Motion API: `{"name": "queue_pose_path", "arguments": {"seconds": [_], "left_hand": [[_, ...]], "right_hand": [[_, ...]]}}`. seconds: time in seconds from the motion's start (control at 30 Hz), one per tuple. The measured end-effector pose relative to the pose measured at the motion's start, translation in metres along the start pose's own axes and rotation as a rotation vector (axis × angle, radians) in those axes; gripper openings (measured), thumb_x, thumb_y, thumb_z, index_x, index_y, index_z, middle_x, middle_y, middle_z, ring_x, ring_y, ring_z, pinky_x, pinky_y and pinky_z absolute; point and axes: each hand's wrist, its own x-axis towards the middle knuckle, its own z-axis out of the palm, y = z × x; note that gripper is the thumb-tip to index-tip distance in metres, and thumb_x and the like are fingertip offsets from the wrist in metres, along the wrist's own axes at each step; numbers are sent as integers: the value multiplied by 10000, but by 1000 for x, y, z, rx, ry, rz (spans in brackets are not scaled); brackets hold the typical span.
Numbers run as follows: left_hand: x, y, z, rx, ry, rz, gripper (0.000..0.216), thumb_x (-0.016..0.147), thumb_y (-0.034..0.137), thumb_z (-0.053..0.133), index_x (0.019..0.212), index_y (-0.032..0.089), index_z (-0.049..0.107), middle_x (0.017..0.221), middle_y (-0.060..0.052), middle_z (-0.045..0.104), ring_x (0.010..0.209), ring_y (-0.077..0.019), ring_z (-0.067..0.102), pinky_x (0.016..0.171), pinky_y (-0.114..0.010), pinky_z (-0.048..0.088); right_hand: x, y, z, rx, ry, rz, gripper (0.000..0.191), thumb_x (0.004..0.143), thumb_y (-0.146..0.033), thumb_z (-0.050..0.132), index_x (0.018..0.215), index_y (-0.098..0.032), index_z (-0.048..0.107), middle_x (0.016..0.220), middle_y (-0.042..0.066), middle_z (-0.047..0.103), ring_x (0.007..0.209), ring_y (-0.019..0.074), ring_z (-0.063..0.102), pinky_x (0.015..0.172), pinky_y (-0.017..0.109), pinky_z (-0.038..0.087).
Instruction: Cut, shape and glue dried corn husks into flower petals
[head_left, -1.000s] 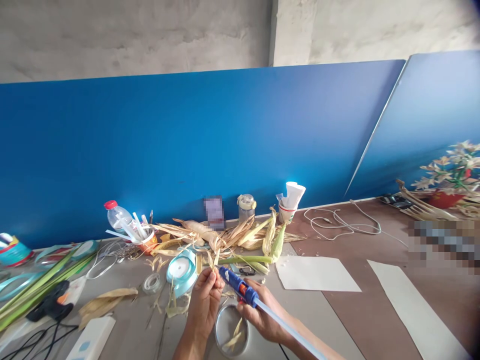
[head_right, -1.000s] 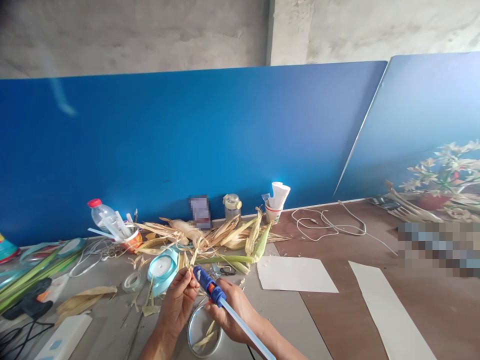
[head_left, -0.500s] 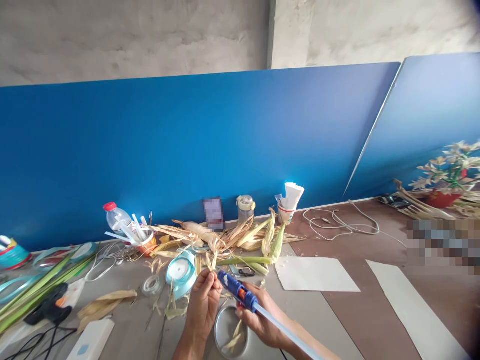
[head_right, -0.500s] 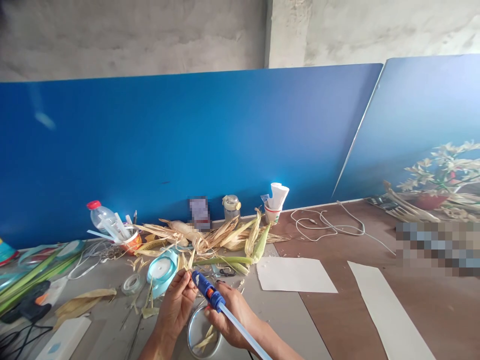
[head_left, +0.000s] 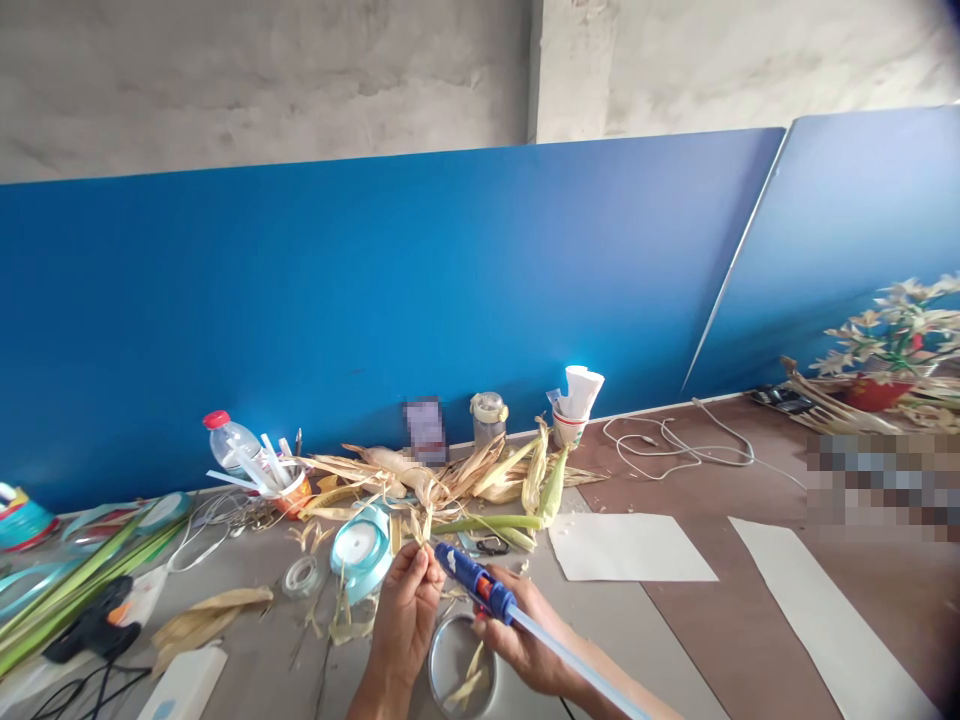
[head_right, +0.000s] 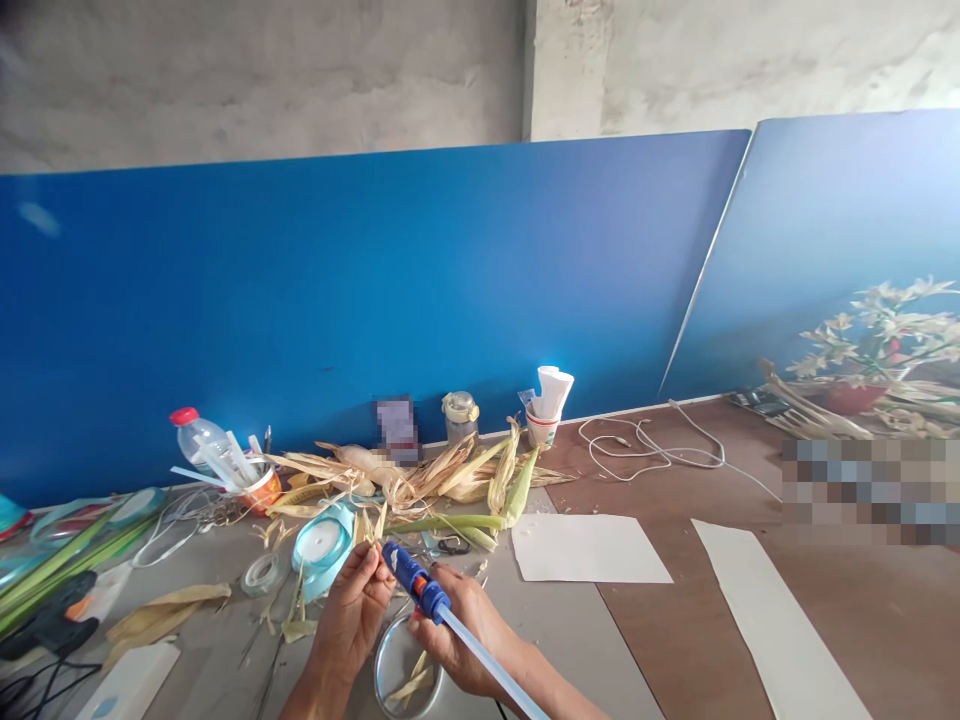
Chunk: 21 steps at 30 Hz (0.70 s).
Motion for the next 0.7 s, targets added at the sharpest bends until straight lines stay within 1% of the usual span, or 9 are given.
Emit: {"name": "queue_pose_path", "arguments": {"seconds": [0.1,0.27,0.43,0.53,0.63,0.7], "left_hand": [[0,0,0,15,-14,8,131,609,163,750,643,158,623,596,20,543,523,-72,466,536,-196,416],[1,0,-2,21,51,28,160,579,160,768,643,163,622,572,15,536,518,-87,465,533,-221,428],[2,-1,-4,-3,-47,7,130,621,160,740,671,160,620,624,20,557,530,-68,471,562,-211,425],[1,-1,-5,-11,-53,-11,130,626,161,739,682,159,623,640,23,571,529,-57,474,566,-199,423],[1,-1,-5,-31,-66,-33,131,620,159,744,669,156,622,635,19,576,518,-56,474,552,-197,418],[1,-1,-5,-48,-73,-44,128,620,155,743,669,156,625,633,14,580,518,-58,476,557,-202,419]], "right_hand": [[0,-1,-1,-4,9,-6,193,803,-375,449,737,-195,430,707,21,495,589,151,469,538,258,395],[0,-6,-2,-5,-15,-19,200,790,-375,466,720,-189,442,702,19,496,597,147,472,545,252,394],[1,-8,-8,26,55,-16,210,803,-386,454,738,-188,438,736,12,474,638,139,455,592,251,394],[4,-7,-16,13,106,-33,222,808,-398,453,737,-188,432,765,17,462,669,147,449,610,256,392],[4,-7,-26,-38,129,-46,186,792,-358,497,747,-188,436,774,18,460,681,151,442,620,262,391],[3,-9,-33,-90,119,-46,142,773,-295,531,757,-187,439,787,22,467,685,149,441,625,264,395]]}}
